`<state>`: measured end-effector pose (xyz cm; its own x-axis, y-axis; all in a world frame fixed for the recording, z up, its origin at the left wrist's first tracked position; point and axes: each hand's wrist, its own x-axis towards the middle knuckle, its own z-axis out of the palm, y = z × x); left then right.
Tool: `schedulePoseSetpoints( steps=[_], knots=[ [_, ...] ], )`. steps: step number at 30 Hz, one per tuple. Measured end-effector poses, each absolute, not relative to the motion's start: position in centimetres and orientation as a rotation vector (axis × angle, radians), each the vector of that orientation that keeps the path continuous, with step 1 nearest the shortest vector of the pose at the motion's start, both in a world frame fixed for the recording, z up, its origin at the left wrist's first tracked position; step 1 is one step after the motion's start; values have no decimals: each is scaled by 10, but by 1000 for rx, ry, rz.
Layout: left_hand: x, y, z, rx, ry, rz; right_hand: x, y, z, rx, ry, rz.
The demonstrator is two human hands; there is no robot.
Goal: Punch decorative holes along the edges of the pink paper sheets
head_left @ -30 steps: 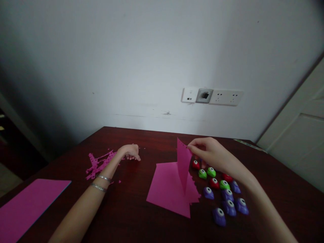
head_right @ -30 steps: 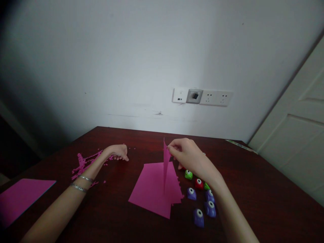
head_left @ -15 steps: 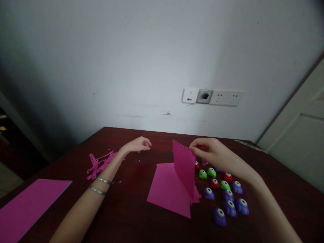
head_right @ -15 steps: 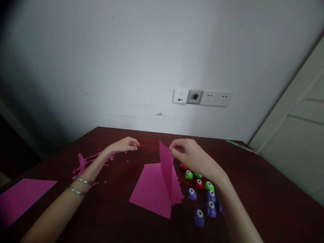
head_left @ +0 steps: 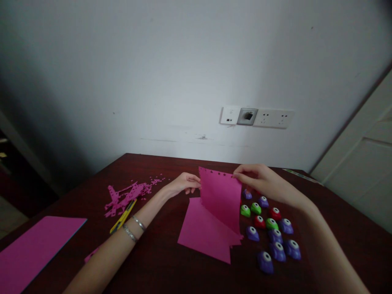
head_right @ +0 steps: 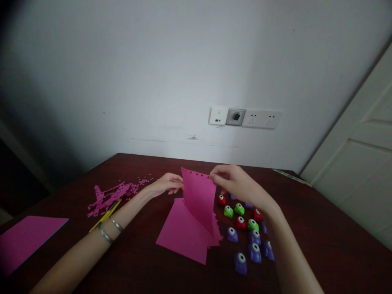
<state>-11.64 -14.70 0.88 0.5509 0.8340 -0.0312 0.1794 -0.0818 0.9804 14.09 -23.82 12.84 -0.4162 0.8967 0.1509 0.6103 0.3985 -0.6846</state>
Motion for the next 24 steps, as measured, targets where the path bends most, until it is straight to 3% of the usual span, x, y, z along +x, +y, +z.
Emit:
schedulePoseSetpoints(
  steps=[11,19,24],
  knots=[
    [-130,-163,56,1682,815,652,166,-226,124,-1377,-2098,817],
    [-112,-194,83,1865,721,491,123,-226,107,-978,-1922,1258],
    [-107,-202,90,1975,662,441,110,-225,98,-904,-2102,1247]
  ],
)
